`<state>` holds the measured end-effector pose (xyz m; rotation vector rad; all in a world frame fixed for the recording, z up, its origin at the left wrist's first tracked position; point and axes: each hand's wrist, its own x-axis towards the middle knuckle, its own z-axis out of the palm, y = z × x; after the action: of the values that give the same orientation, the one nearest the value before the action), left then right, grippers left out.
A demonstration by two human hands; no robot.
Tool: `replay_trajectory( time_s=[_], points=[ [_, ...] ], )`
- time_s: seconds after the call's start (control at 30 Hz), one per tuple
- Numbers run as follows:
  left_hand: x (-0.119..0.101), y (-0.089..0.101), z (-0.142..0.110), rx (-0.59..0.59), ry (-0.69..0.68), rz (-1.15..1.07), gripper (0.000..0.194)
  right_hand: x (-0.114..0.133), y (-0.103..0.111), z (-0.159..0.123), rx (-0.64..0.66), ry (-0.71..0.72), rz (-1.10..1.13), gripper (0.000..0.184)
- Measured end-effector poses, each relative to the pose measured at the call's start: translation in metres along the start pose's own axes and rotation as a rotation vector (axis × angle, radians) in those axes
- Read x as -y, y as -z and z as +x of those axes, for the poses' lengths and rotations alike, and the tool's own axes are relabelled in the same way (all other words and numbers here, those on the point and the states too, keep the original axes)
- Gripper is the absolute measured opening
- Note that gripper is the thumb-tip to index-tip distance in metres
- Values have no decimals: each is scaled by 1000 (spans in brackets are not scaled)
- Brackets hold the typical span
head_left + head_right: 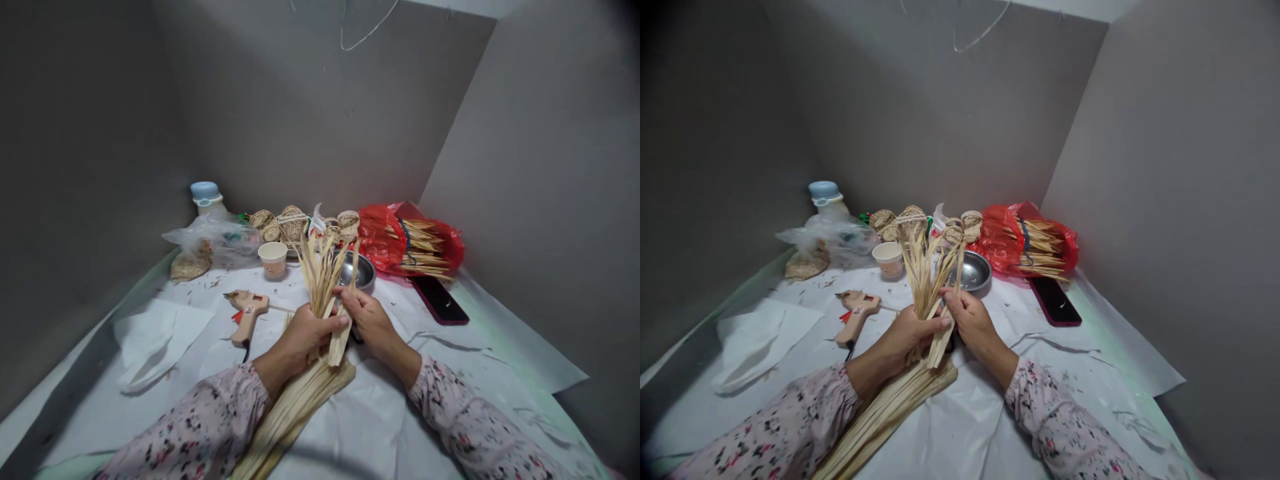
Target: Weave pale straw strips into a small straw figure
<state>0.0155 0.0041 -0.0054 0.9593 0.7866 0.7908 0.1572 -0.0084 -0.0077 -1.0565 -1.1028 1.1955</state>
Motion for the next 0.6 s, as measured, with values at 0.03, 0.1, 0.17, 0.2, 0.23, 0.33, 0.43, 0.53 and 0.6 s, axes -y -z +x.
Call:
replay_trajectory(
  time_s=[0.03, 0.1, 0.17, 0.2, 0.23, 0.33, 0.43, 0.53, 0.6],
  points=[
    [1, 2, 1, 0, 3, 12, 35, -1, 2, 1, -15, 12, -22, 45],
    [1, 5, 3, -13, 5, 33, 33, -3, 9, 4, -42, 38, -58, 40],
    [1, 7, 4, -49, 0, 39, 34, -7, 16, 8, -60, 52, -61, 34],
    [1, 7, 4, -75, -4, 44, 35, -9, 19, 10, -68, 56, -53, 31],
    [0, 8, 4, -96, -8, 50, 35, -10, 22, 12, -78, 57, -41, 29],
    [-1, 8, 4, -121, -18, 52, 35, -11, 24, 12, -84, 41, 24, 28],
    [0, 8, 4, -124, -43, 95, 35, -11, 20, 10, -22, 0, 55, 33],
    [1, 9, 5, -139, -90, 171, 39, -12, 17, 8, 17, -47, 40, 28],
    [3, 10, 7, -169, -112, 189, 43, -13, 17, 9, -15, -68, 57, 24]
  ],
)
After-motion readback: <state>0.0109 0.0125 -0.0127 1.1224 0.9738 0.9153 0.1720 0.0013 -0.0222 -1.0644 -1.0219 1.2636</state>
